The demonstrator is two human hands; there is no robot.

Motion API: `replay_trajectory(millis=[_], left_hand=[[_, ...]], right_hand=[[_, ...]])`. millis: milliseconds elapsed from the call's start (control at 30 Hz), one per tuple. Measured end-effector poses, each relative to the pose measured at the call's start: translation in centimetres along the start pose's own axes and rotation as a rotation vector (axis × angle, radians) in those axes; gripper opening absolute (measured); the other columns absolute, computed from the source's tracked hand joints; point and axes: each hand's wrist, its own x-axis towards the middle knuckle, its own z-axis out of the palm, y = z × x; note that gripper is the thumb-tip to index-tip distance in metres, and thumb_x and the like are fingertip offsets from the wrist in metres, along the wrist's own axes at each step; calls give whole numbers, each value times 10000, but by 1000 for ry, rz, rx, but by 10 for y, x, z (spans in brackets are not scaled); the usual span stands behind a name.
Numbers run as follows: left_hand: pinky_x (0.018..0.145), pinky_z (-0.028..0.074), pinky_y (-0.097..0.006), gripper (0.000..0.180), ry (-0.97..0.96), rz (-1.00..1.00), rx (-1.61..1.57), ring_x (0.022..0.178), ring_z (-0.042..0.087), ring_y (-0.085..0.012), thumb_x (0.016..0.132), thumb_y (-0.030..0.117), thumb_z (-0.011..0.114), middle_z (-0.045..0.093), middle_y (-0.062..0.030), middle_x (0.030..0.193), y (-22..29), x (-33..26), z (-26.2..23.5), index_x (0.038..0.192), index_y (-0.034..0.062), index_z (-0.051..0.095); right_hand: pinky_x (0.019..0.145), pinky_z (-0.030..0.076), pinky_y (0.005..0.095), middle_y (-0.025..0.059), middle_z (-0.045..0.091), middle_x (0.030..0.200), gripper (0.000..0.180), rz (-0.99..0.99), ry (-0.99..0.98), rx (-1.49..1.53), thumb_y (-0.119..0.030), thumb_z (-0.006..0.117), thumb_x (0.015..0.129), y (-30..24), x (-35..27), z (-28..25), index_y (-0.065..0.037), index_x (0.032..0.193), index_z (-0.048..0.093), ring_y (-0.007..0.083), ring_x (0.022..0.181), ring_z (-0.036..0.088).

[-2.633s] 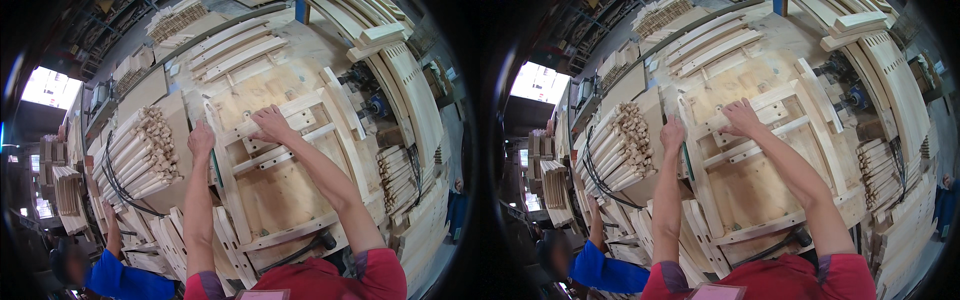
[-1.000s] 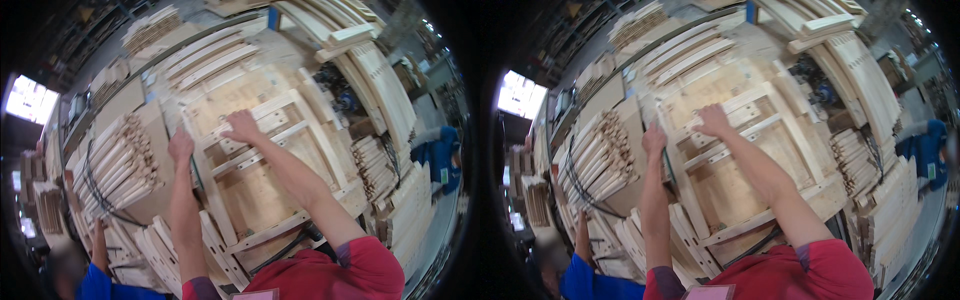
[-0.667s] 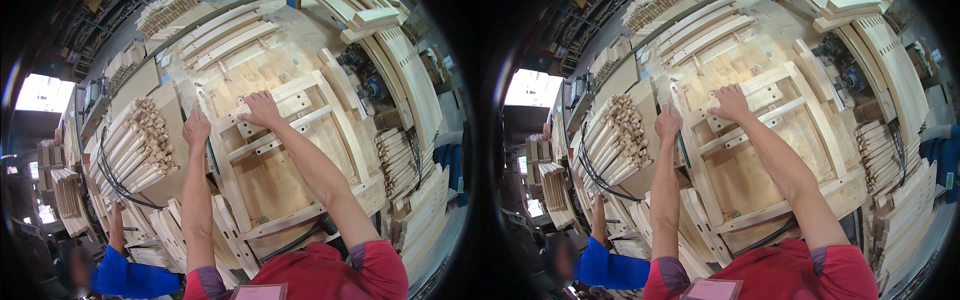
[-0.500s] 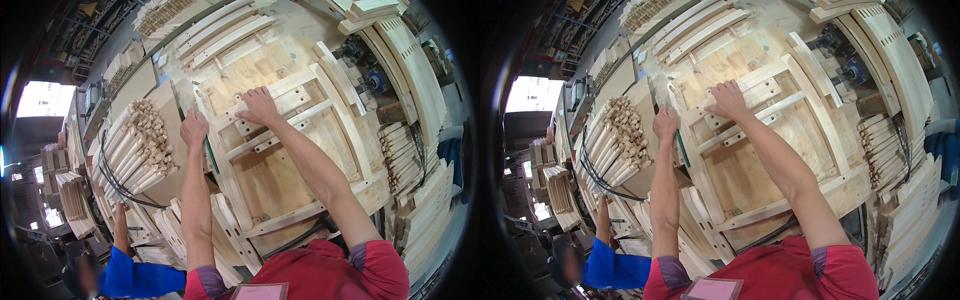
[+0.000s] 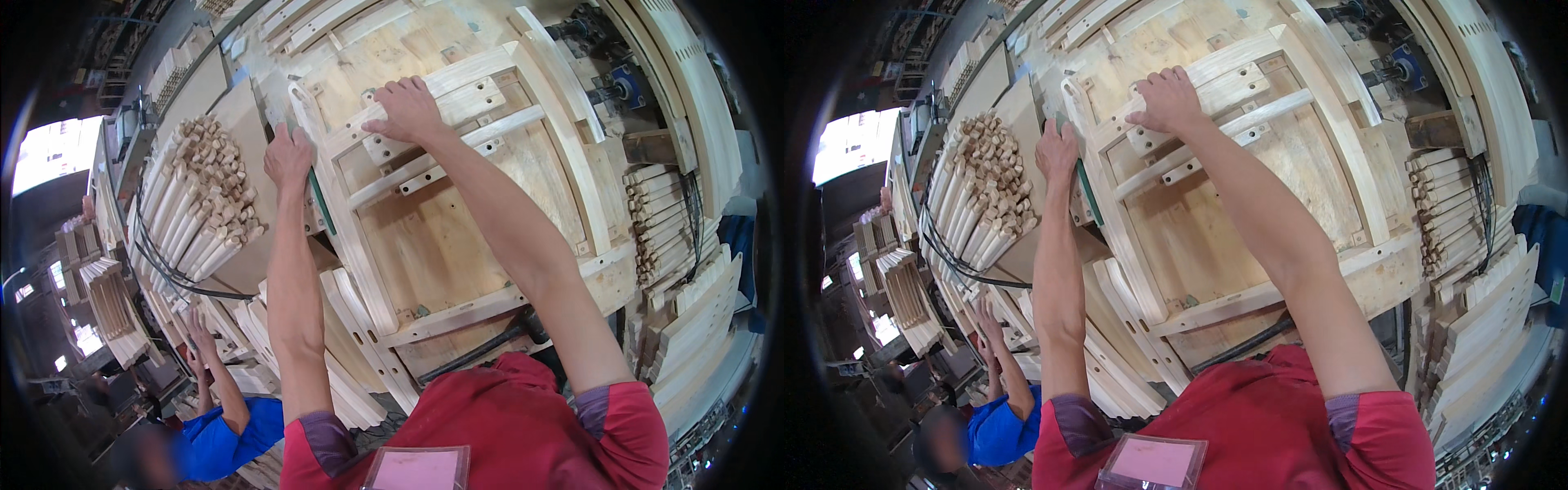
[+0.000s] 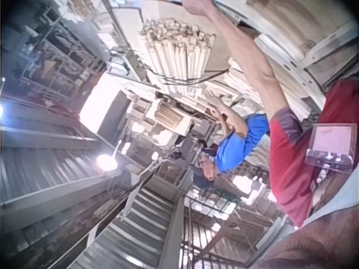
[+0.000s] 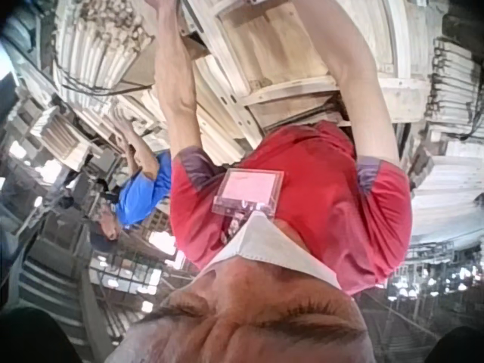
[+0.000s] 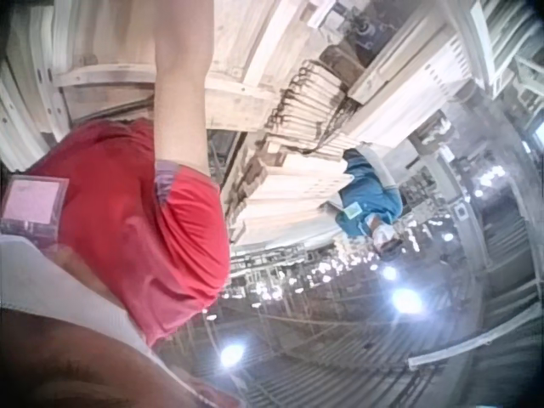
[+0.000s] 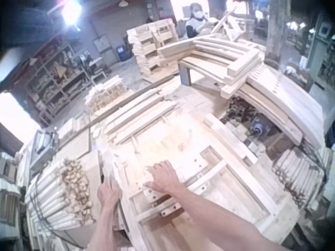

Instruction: The person assembles wooden chair frames on a workbench in a factory setting. They pick up pre-drilled wooden slats and legs, align them into a rectangular frame, and use a hammer to tap the joints together. The person repeatedly constructs frames and stacks them on the table.

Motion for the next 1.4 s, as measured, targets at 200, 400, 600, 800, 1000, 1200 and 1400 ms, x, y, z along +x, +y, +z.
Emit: replay_trajectory(millis=[200,400,600,800,1000,1200,1400], left_hand=[[733,533,-550,253,140,62,7,803,682,-459,936,307,572,703,-249,844,-17,-7,15,1002,85,675],[612,537,-429,181,592,139,-493,682,682,-344,951,174,647,680,-233,829,6,-90,-28,1014,8,684],[720,535,-396,326,-99,196,-865,766,660,-254,924,243,717,662,-177,879,91,-217,-38,1167,29,674],[996,460,-460,571,-59,95,-450,1179,556,-376,891,287,760,583,-216,1258,92,-260,-10,1333,-13,561],[1044,410,-540,672,155,-107,-130,1208,525,-462,855,286,772,561,-277,1284,27,-258,-15,1375,-39,498],[936,479,-526,624,-65,-338,-87,1116,598,-459,849,314,764,602,-278,1212,4,-271,-14,1313,-21,514],[826,511,-566,527,-75,-265,-137,970,650,-483,833,346,742,669,-263,1040,14,-265,-7,1200,15,558]], right_hand=[[1104,351,432,101,694,1154,607,-10,-84,24,-585,750,781,-4,2,-1,-100,1145,715,288,1176,589],[1071,390,441,123,693,1123,604,20,-41,-2,-600,737,778,6,2,0,-94,1108,713,321,1151,595],[1066,385,439,105,698,1132,589,22,-139,-17,-575,759,760,-7,11,-9,-113,1124,731,294,1158,598],[1062,387,441,103,693,1135,580,5,-142,15,-568,762,765,-5,11,-11,-106,1113,728,293,1154,596],[1085,373,444,97,689,1138,593,19,-121,8,-562,770,775,-5,8,-9,-115,1158,702,285,1168,588],[1109,356,457,108,681,1146,588,16,-122,28,-553,769,787,-16,5,-11,-111,1169,696,291,1187,574],[1191,280,529,155,583,1376,671,-55,66,153,-447,765,826,19,-25,-27,-55,1340,585,345,1364,467]])
